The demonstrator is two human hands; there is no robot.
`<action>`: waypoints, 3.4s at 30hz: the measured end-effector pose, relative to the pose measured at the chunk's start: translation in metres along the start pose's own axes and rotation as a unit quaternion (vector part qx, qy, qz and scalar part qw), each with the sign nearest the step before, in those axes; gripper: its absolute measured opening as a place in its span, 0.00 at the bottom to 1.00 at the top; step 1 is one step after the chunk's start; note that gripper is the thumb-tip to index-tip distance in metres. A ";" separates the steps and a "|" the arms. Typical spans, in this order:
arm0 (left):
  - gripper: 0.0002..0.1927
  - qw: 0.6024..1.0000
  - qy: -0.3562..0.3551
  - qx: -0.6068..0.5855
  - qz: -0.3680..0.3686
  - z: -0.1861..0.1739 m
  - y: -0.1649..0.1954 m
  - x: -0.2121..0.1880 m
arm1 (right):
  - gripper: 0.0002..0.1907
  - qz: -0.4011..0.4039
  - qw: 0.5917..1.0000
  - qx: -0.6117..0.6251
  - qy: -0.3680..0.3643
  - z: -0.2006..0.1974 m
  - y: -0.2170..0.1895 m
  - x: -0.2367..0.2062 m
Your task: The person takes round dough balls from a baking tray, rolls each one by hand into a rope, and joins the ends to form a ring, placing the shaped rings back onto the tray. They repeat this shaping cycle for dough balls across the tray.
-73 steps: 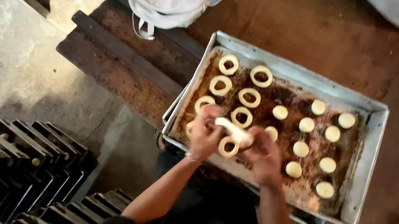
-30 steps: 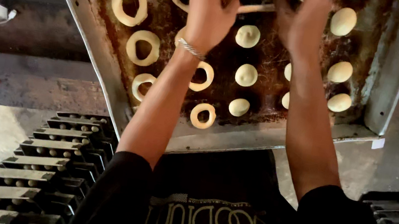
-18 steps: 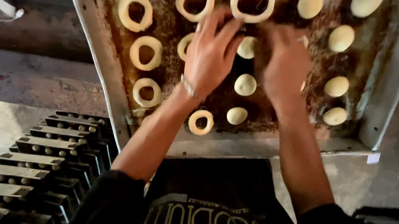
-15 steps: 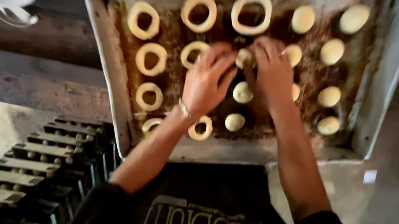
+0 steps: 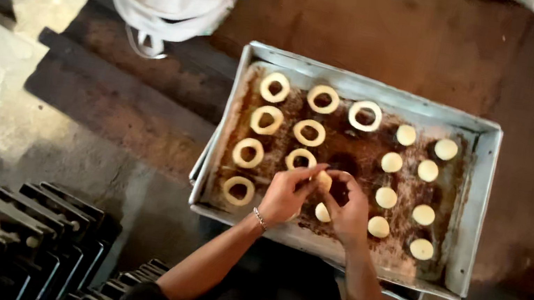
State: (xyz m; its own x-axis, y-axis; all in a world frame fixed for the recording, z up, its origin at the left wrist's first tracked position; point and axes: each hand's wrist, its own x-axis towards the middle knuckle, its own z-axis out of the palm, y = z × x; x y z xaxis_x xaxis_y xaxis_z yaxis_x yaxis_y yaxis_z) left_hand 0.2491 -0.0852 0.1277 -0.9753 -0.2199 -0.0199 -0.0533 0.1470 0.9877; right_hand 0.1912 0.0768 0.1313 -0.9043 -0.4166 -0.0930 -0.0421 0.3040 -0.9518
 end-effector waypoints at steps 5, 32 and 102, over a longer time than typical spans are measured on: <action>0.18 0.994 0.074 0.013 0.075 -0.034 0.006 -0.055 | 0.14 0.031 0.997 0.020 -0.065 0.037 -0.020 -0.022; 0.24 0.938 0.274 0.053 0.206 -0.093 0.037 -0.099 | 0.38 -0.043 0.815 0.498 -0.292 0.057 -0.052 -0.037; 0.22 0.982 -0.170 -0.072 -0.043 0.046 -0.016 0.016 | 0.17 0.078 0.992 0.086 0.042 -0.031 0.057 -0.034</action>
State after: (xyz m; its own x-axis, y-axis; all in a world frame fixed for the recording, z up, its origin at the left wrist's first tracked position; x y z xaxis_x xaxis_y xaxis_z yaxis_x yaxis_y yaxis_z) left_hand 0.2248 -0.0470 0.1047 -0.9848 0.1130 -0.1316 -0.1326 -0.0014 0.9912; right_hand 0.2061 0.1346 0.0890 -0.9267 -0.3002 -0.2261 0.1689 0.2048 -0.9641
